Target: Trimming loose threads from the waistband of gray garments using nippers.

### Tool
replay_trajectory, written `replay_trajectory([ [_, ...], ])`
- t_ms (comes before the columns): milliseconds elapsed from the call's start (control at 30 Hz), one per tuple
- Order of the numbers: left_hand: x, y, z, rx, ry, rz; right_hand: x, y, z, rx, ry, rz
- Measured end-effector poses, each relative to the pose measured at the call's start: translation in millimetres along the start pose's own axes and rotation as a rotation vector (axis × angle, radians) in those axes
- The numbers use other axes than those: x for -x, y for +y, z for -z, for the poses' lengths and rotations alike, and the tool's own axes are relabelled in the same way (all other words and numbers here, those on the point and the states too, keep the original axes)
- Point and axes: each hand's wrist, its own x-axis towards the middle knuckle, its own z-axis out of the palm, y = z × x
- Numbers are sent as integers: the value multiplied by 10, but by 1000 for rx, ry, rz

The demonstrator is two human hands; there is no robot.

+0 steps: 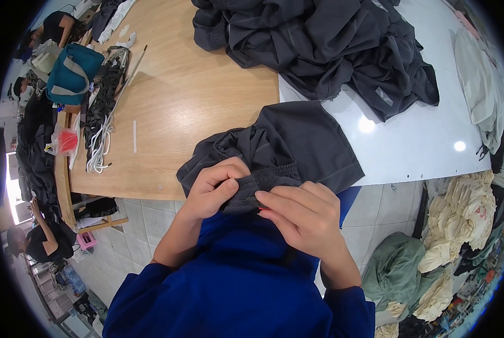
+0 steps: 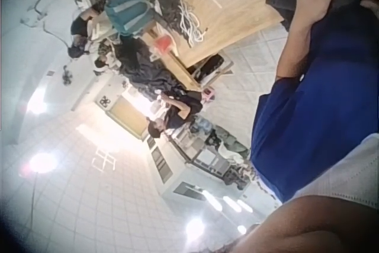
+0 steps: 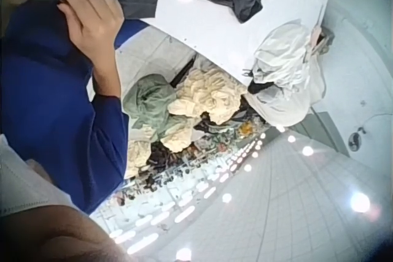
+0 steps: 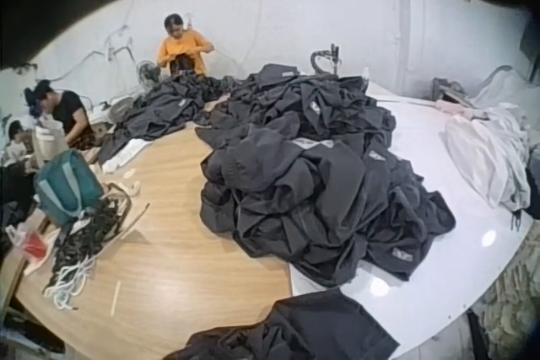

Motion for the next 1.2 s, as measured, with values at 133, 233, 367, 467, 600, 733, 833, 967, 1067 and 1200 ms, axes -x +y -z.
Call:
replay_trajectory([
  [133,9,2,4,2,-3,11,-4,-6,20,10,-8,-13],
  [233,27,-16,10,-15,-1,13,-5,-5,32,6,-36,-5],
  [367,44,-31,22,-47,-1,10,-16,-9,40,-5,-65,-11],
  [467,74,-33,17,12,20,45,-33,-11,41,-6,-75,-12],
  [600,102,-45,22,47,11,71,-39,1,53,-6,-100,-6],
  [733,107,-45,19,43,30,65,-40,9,49,-31,-92,2],
  [833,72,3,39,-3,30,14,-30,-11,49,-64,-49,-54],
  [967,26,21,41,-88,2,-29,-14,-7,41,-54,-3,-93],
  [1067,22,16,19,-106,6,-54,-6,-1,33,-48,7,-96],
  [1200,16,31,8,-118,10,-58,-15,-17,45,-43,-2,-103],
])
